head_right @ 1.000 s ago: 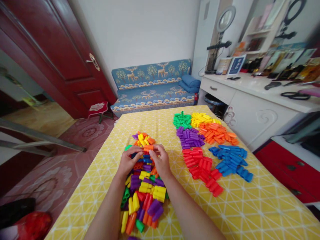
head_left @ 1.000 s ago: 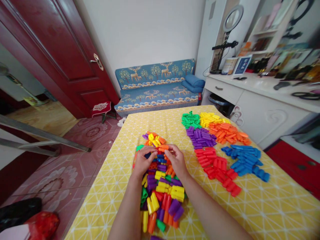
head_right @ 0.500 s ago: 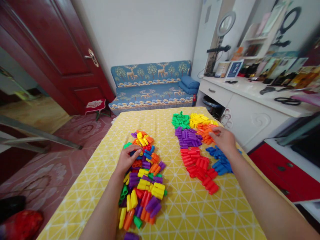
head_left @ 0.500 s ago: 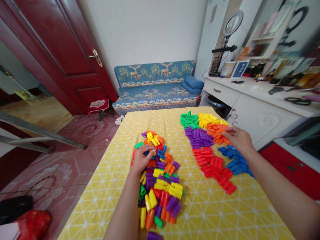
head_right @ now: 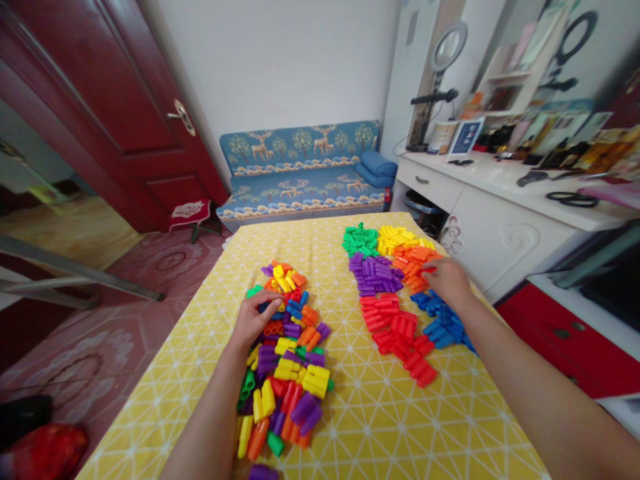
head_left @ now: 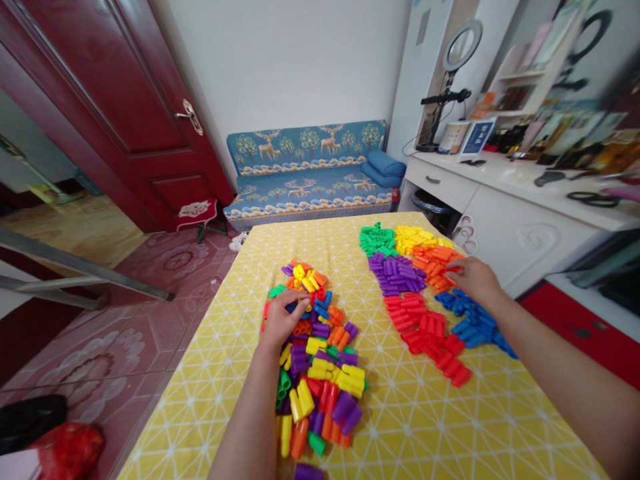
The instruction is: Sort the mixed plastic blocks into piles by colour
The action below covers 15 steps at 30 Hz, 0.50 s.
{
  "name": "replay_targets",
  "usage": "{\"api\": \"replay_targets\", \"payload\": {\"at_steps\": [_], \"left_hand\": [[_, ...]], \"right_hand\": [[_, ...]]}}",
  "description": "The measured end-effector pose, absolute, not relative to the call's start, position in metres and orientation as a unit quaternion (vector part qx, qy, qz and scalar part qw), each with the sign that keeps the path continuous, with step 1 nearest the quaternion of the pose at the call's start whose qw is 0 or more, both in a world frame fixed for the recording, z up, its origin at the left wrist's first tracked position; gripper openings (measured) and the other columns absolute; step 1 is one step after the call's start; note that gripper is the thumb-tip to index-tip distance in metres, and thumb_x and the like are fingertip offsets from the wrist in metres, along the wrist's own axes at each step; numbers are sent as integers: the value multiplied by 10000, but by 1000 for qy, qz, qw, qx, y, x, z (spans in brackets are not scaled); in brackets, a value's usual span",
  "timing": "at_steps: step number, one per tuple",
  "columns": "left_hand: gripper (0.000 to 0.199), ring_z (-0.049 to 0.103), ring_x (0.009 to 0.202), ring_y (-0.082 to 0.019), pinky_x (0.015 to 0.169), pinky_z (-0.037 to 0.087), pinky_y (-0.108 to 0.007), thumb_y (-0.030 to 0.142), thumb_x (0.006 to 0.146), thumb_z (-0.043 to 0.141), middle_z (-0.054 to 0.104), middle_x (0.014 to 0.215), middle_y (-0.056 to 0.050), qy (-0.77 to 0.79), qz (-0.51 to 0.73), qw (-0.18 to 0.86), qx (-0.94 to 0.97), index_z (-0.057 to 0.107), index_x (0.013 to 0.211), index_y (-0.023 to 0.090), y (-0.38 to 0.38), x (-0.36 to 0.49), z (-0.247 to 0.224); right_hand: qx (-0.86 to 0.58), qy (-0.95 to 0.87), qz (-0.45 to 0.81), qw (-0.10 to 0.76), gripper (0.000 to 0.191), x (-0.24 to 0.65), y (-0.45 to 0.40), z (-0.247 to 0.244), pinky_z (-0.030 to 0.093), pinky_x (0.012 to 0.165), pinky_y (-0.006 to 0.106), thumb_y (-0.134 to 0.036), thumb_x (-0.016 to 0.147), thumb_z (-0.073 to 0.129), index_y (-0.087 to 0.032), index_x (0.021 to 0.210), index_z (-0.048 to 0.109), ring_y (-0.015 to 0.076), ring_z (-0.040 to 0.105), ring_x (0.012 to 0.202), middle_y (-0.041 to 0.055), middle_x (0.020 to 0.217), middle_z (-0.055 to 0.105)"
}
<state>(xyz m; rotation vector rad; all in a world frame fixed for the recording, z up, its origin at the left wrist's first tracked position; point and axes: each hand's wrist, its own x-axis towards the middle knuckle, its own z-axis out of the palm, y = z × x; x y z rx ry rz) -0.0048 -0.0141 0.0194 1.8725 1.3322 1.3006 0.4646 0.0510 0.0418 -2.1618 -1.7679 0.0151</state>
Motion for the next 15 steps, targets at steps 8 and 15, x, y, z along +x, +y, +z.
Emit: {"api": "replay_targets", "payload": {"at_steps": [8, 15], "left_hand": [[186, 653, 865, -223, 840, 493, -362, 364, 814, 645, 731, 873, -65, 487, 484, 247, 683, 743, 829, 206, -15, -3, 21], [200, 655, 882, -226, 850, 494, -365, 371, 819, 637, 731, 893, -69, 488, 481, 251, 684, 744, 850, 206, -14, -4, 18]], "right_hand": [[-761, -621, -32, 187, 190, 452, 43, 46, 397, 707, 281, -272, 799, 632, -180, 928, 736, 167, 585, 791, 100, 1029, 672], [-790, -612, -10, 41, 482, 430, 37, 43, 394, 685, 347, -489, 696, 724, -207, 1083, 672, 296, 623, 955, 140, 1106, 674]]}}
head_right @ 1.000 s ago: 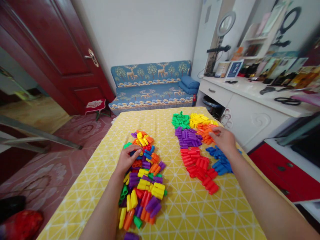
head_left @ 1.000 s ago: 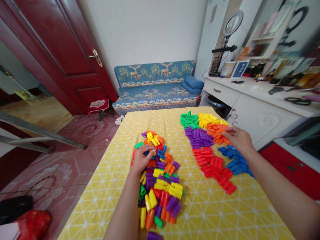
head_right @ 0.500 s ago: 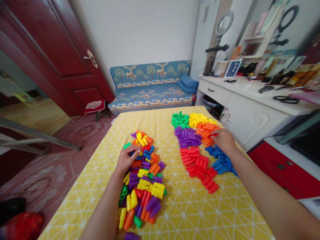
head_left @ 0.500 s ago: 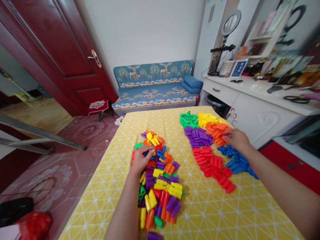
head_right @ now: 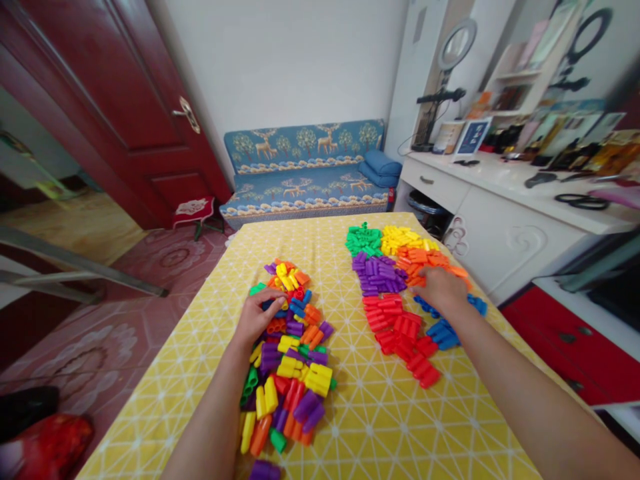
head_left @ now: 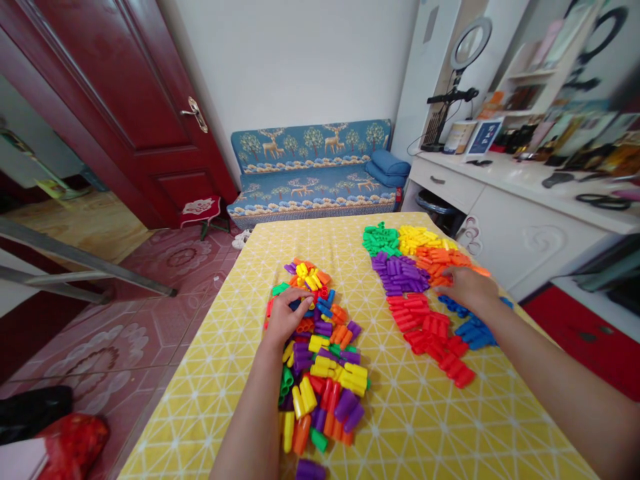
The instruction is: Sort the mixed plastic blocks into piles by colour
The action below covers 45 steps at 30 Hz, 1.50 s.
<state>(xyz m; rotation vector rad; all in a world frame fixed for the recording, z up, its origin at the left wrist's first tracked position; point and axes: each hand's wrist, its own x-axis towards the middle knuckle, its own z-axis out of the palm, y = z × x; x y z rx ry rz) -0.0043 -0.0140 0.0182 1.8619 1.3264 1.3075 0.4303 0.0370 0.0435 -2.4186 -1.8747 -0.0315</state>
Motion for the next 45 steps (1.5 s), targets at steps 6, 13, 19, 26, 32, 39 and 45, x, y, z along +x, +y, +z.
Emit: {"api": "replay_targets", "payload": {"at_steps": [6, 13, 19, 26, 32, 39, 45], "left_hand": [[196, 656, 862, -213, 831, 499, -350, 358, 830, 627, 728, 885, -66, 488, 476, 242, 690, 739, 852, 199, -14, -5, 19], [183, 658, 875, -201, 847, 500, -341, 326, 836, 625, 729, 898, -64, 489, 471, 236, 696, 736, 871, 186, -14, -4, 18], [180, 655, 874, -198, 846, 503, -338, 327, 838, 627, 726, 899, -64, 484, 475, 239, 696, 733, 862, 185, -14, -4, 18], [169, 652, 861, -192, 837, 499, -333, 305, 844, 620, 721, 889, -63, 491, 470, 231, 696, 733, 863, 182, -16, -3, 22], [171, 646, 853, -194, 836, 496, -338, 300, 850, 608, 725, 878, -60, 491, 462, 225, 704, 738, 869, 191, -15, -4, 22], [173, 641, 849, -191, 842, 491, -336, 314, 847, 613, 720, 879, -56, 485, 464, 226, 706, 736, 857, 193, -14, -3, 20], [204, 646, 903, -198, 868, 482, -343, 340, 863, 595, 724, 926, -58, 479, 465, 232, 708, 737, 905, 199, -17, -4, 25]], "right_hand": [[-801, -598, -33, 19, 489, 424, 30, 36, 450, 671, 362, -429, 765, 634, -150, 1165, 601, 322, 647, 921, 170, 1052, 673], [-787, -609, -87, 45, 460, 422, 30, 50, 470, 689, 359, -396, 794, 603, -122, 1164, 613, 302, 626, 930, 192, 1119, 602], [-676, -703, -102, 196, 272, 403, 37, 55, 471, 794, 377, -267, 845, 516, -151, 1004, 705, 274, 613, 950, 133, 1051, 643], [-487, -785, 144, 354, 230, 296, -3, 43, 502, 819, 346, -245, 825, 554, -205, 1024, 662, 195, 630, 893, 68, 1033, 650], [-482, -728, 281, 398, 567, 221, -21, -1, 357, 1069, 480, -338, 739, 678, -227, 1279, 546, 280, 476, 1258, 105, 1328, 546], [-481, -649, 399, 433, 707, 179, -9, -8, 391, 1035, 492, -369, 673, 733, -286, 1329, 484, 275, 522, 1201, 57, 1307, 556], [-432, -599, 492, 461, 454, 176, -26, 2, 462, 949, 386, -268, 725, 646, -253, 1175, 584, 200, 597, 1020, 30, 1101, 639]]}}
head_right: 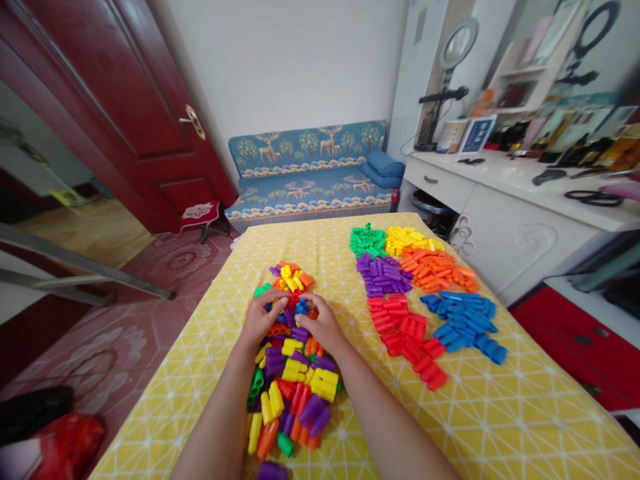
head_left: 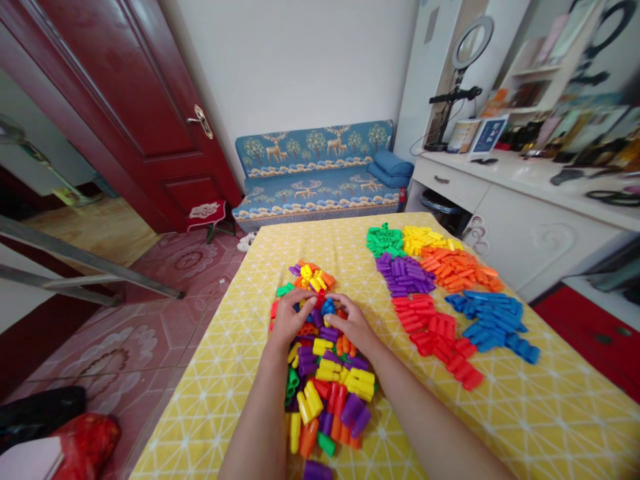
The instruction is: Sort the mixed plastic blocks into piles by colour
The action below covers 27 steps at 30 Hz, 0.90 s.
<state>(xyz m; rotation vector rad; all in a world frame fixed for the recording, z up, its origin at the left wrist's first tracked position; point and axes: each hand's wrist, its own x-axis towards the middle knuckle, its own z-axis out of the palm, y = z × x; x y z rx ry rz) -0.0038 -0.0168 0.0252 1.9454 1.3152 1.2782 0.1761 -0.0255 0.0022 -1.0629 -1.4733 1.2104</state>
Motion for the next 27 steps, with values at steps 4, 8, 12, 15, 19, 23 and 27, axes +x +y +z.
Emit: {"api": "replay_targets", "payload": {"at_steps": [4, 8, 12, 15, 19, 23, 27], "left_hand": [[236, 635, 984, -216, 921, 463, -361, 368, 832, 641, 721, 1010, -67, 472, 449, 228, 724, 730, 983, 210, -18, -4, 27], [281, 635, 974, -235, 924, 462, -389, 397, 778, 699, 722, 1010, -75, 468, 419, 219, 747, 730, 994, 220, -17, -4, 26], [252, 637, 972, -233, 932, 459, -395, 396, 812, 659, 723, 1001, -78, 467, 416, 229, 746, 737, 974, 219, -16, -5, 25], [238, 644, 954, -227, 919, 467, -385, 397, 825, 643, 725, 963, -78, 468, 424, 243, 736, 742, 933, 209, -17, -5, 25], [268, 657, 864, -217, 847, 496, -356, 411, 738, 731, 717, 883, -71, 478, 431, 251, 723, 723, 874, 181, -17, -6, 22], [290, 659, 807, -210, 795, 506, -335, 406, 700, 759, 716, 832, -64, 483, 424, 254, 723, 715, 860, 168, -16, -6, 19], [248, 663, 830, -213, 807, 500, -341, 402, 764, 699, 728, 862, -74, 482, 421, 250, 726, 729, 859, 175, -15, -6, 19]], "right_hand": [[-385, -576, 543, 475, 370, 182, -28, 5, 458, 953, 366, -283, 769, 606, -262, 1138, 601, 190, 600, 1026, 27, 1104, 640], [-388, -619, 503, 461, 419, 178, -25, 1, 420, 998, 379, -287, 760, 632, -253, 1174, 576, 197, 571, 1085, 20, 1156, 623], [-398, -651, 475, 439, 445, 172, -27, -4, 467, 893, 352, -240, 721, 661, -243, 1155, 564, 180, 596, 937, -4, 1023, 651], [-399, -642, 482, 444, 402, 170, -28, -7, 479, 827, 320, -217, 713, 658, -244, 1104, 571, 162, 597, 858, -19, 941, 651], [-402, -627, 485, 459, 451, 169, -29, -6, 471, 836, 320, -269, 679, 723, -238, 1104, 577, 169, 598, 890, -5, 998, 648], [-389, -636, 485, 457, 453, 169, -31, -1, 472, 827, 316, -298, 658, 755, -239, 1079, 600, 171, 604, 876, -9, 985, 654], [-404, -609, 469, 495, 373, 170, -32, 3, 477, 805, 303, -332, 706, 716, -238, 1053, 618, 166, 598, 844, -14, 941, 650]]}}
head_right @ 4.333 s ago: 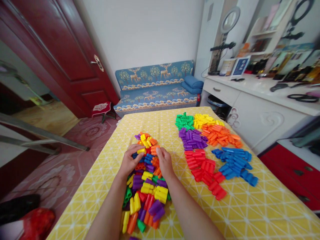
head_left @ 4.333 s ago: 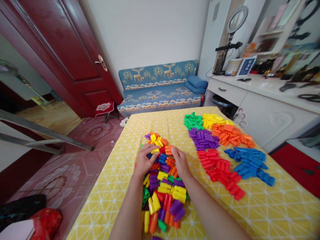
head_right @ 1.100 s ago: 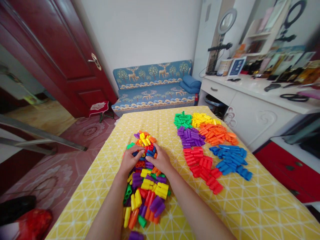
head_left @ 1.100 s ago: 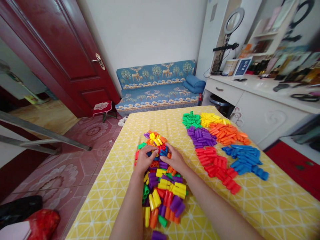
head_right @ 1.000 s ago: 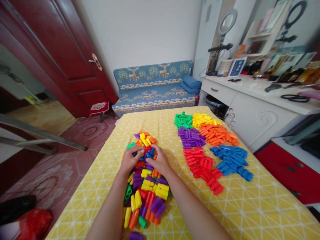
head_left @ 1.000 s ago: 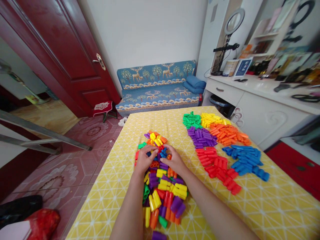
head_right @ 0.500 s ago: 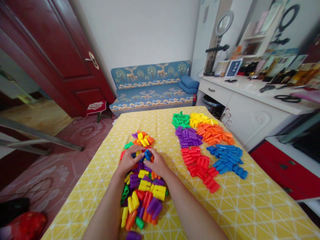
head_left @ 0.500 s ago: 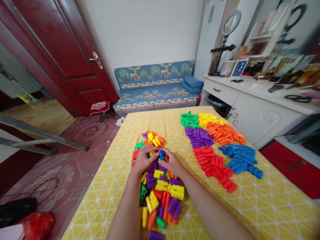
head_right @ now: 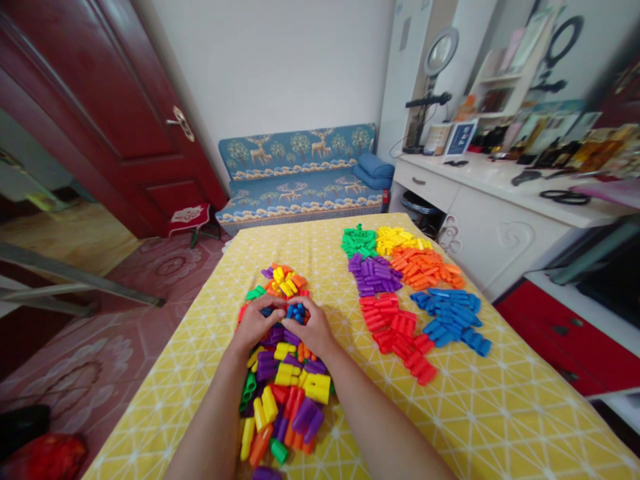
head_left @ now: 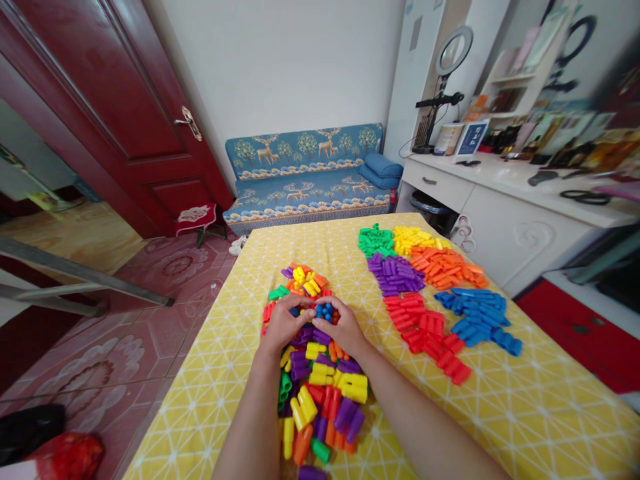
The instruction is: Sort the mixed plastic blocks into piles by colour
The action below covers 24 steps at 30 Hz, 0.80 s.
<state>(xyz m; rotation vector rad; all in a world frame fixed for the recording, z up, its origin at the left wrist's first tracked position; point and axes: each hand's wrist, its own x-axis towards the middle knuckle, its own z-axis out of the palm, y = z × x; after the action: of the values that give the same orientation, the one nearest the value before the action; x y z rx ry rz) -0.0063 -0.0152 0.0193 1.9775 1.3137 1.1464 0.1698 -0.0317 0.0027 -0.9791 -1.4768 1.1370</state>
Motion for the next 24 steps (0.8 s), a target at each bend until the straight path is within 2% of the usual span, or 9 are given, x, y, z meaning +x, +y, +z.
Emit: {"api": "replay_targets", "payload": {"at_steps": [5, 9, 14, 20, 24], "left_hand": [[231, 663, 845, -208, 834, 496, -345, 396, 807, 659, 731, 881, -74, 475, 419, 248, 733, 735, 863, 186, -16, -6, 21], [233, 666, 843, -212, 829, 498, -349, 403, 808, 659, 734, 881, -74, 476, 416, 252, 733, 738, 863, 190, -17, -5, 23], [283, 666, 895, -234, 876, 490, -373, 418, 737, 734, 737, 922, -80, 461, 420, 286, 727, 742, 919, 202, -18, -5, 24], [427, 651, 957, -257, 909, 480, -382, 400, 576, 852, 730, 970, -85, 431, 410, 324, 735, 755, 949, 216, -20, -4, 28], [337, 656, 930, -246, 912, 483, -389, 391, 600, 840, 732, 934, -83, 430, 406, 328, 736, 767, 879, 216, -21, -3, 29]], "right_hand": [[-426, -560, 438, 560, 325, 178, -27, 4, 425, 965, 341, -377, 820, 600, -232, 1110, 600, 201, 572, 1052, 28, 1117, 634], [-412, -526, 449, 593, 355, 182, -29, 9, 434, 967, 344, -388, 830, 601, -239, 1150, 580, 210, 569, 1083, 39, 1179, 620], [-340, -437, 567, 610, 361, 172, -30, 7, 496, 888, 352, -391, 779, 667, -263, 1100, 563, 216, 619, 1024, 26, 1070, 652], [-328, -342, 612, 633, 392, 163, -20, 4, 492, 902, 371, -382, 665, 753, -256, 969, 539, 207, 628, 990, 16, 1002, 663], [-323, -323, 638, 620, 426, 165, -18, 4, 492, 902, 386, -398, 618, 784, -251, 934, 540, 212, 636, 970, 20, 977, 675]]}}
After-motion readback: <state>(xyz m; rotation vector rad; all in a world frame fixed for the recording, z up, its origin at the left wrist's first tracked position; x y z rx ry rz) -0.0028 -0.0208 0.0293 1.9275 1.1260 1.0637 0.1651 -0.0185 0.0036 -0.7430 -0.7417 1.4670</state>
